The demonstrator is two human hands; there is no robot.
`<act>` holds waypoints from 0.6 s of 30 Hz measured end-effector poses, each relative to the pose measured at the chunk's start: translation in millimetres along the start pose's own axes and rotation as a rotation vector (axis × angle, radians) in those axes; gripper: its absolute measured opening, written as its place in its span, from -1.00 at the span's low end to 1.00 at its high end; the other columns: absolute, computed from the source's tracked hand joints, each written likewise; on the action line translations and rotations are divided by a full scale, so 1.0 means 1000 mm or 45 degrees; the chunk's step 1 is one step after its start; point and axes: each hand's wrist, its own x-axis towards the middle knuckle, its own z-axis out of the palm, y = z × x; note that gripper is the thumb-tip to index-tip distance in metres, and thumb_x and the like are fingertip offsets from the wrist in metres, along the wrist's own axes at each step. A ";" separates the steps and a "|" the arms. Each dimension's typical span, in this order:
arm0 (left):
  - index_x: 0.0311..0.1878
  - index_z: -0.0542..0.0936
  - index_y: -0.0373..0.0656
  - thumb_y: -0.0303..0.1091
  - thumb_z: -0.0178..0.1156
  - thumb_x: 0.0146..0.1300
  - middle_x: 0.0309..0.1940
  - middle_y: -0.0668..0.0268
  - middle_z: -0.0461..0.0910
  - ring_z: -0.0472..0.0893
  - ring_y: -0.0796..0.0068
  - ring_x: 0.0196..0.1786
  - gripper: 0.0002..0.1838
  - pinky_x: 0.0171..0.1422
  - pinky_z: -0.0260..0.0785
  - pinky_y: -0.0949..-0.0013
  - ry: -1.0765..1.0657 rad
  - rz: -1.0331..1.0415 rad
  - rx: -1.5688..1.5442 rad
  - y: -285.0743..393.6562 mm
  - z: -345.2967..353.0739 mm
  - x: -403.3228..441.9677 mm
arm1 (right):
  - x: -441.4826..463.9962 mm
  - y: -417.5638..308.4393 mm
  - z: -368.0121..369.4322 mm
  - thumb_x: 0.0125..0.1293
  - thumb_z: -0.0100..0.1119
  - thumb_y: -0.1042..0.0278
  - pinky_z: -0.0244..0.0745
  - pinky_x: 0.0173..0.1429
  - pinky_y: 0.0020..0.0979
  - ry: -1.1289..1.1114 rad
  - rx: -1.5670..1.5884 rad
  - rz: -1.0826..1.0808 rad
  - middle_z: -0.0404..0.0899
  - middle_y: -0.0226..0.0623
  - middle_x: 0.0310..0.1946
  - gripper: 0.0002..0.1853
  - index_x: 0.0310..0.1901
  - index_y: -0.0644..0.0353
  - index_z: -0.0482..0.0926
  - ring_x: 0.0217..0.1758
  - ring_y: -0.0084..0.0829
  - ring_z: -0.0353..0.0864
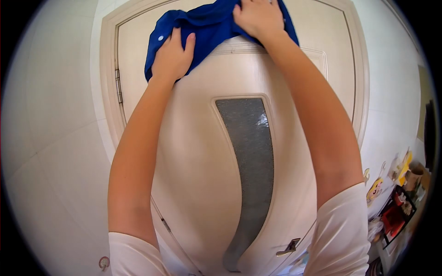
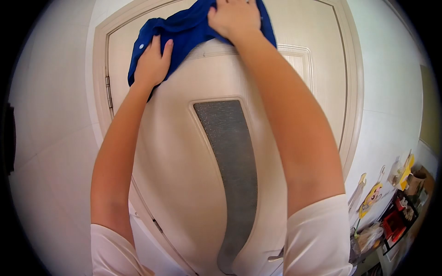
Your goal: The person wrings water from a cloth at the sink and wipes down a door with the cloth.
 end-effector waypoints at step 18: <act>0.29 0.47 -0.38 -0.04 0.11 0.39 -0.05 -0.12 0.66 0.68 -0.16 -0.07 -0.39 0.01 0.57 -0.01 -0.365 0.125 -0.133 0.030 -0.009 -0.110 | -0.095 -0.025 -0.040 0.33 0.16 0.10 0.05 0.64 0.03 -0.157 0.114 -0.440 0.46 -0.22 0.33 -0.30 0.52 -0.15 0.30 0.52 -0.16 0.31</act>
